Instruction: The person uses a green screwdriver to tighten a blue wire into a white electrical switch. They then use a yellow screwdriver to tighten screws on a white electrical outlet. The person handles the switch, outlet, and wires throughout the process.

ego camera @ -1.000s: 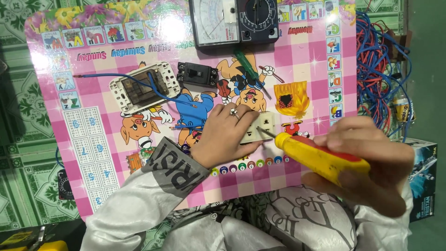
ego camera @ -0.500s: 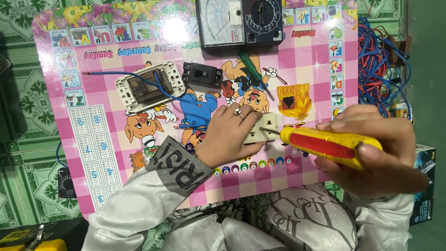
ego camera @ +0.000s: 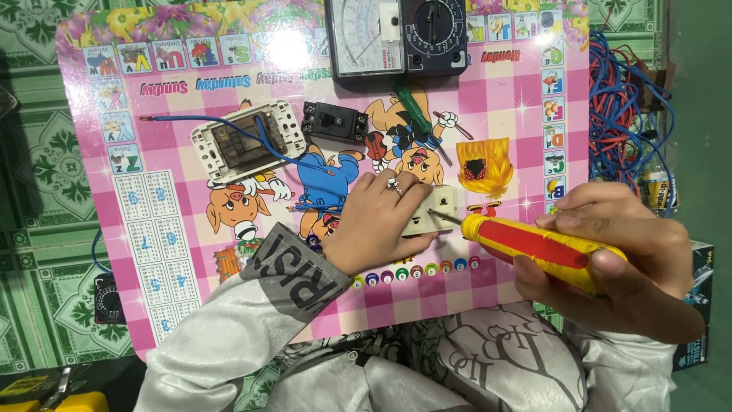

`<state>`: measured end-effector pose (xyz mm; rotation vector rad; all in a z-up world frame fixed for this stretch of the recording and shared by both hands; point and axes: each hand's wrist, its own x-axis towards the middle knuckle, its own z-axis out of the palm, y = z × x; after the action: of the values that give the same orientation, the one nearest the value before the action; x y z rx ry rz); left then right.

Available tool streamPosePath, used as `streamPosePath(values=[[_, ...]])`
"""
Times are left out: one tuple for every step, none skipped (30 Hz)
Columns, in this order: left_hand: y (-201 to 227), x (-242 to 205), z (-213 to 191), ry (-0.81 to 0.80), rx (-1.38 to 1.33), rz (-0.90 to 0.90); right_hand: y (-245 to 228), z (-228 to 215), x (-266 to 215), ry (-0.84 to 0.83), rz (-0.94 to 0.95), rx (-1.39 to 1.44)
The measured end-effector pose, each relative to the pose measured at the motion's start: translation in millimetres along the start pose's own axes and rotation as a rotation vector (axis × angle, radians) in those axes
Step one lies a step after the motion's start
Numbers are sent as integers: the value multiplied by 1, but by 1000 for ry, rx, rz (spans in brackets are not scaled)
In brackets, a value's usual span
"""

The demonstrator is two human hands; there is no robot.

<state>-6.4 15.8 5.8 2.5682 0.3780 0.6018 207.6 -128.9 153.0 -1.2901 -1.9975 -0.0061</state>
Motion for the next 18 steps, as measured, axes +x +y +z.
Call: streamPosePath(values=[[0, 0, 0, 1, 1, 1, -1, -2, -1, 1, -1, -1], [0, 0, 0, 5, 1, -1, -2, -4, -3, -22, 7, -17], [0, 0, 0, 11, 1, -2, -3, -7, -4, -44, 14, -33], [1, 0, 0, 13, 3, -1, 7, -2, -4, -43, 12, -35], [1, 1, -1, 14, -2, -1, 17, 2, -3, 9, -75, 32], [1, 1, -1, 15, -6, -2, 27, 7, -3, 60, -162, 99], [1, 2, -1, 18, -6, -3, 33, 8, 4, 58, -165, 99], [1, 2, -1, 10, -11, -1, 40, 10, 11, 24, -138, 369], [0, 1, -1, -1, -16, 0, 46, 13, 17, -11, -107, 640], [1, 1, -1, 0, -14, -3, 34, 25, 30, -11, -109, 642], [2, 2, -1, 22, -13, -4, 23, 38, 44, -61, 17, 896], [3, 3, -1, 43, -13, -5, 12, 50, 57, -110, 151, 1149], [2, 3, 0, 44, -13, -5, 6, 52, 65, -111, 151, 1148], [2, 3, 0, 44, -8, -6, 1, 53, 73, -78, 114, 1135], [2, 2, 0, 45, -2, -7, -5, 55, 82, -46, 79, 1121], [2, 2, 0, 45, -3, -7, -4, 57, 73, -47, 79, 1120], [2, 3, 0, 57, -5, -3, -3, 58, 65, 0, 126, 1029], [3, 3, -1, 70, -7, 0, -3, 58, 57, 45, 172, 937]])
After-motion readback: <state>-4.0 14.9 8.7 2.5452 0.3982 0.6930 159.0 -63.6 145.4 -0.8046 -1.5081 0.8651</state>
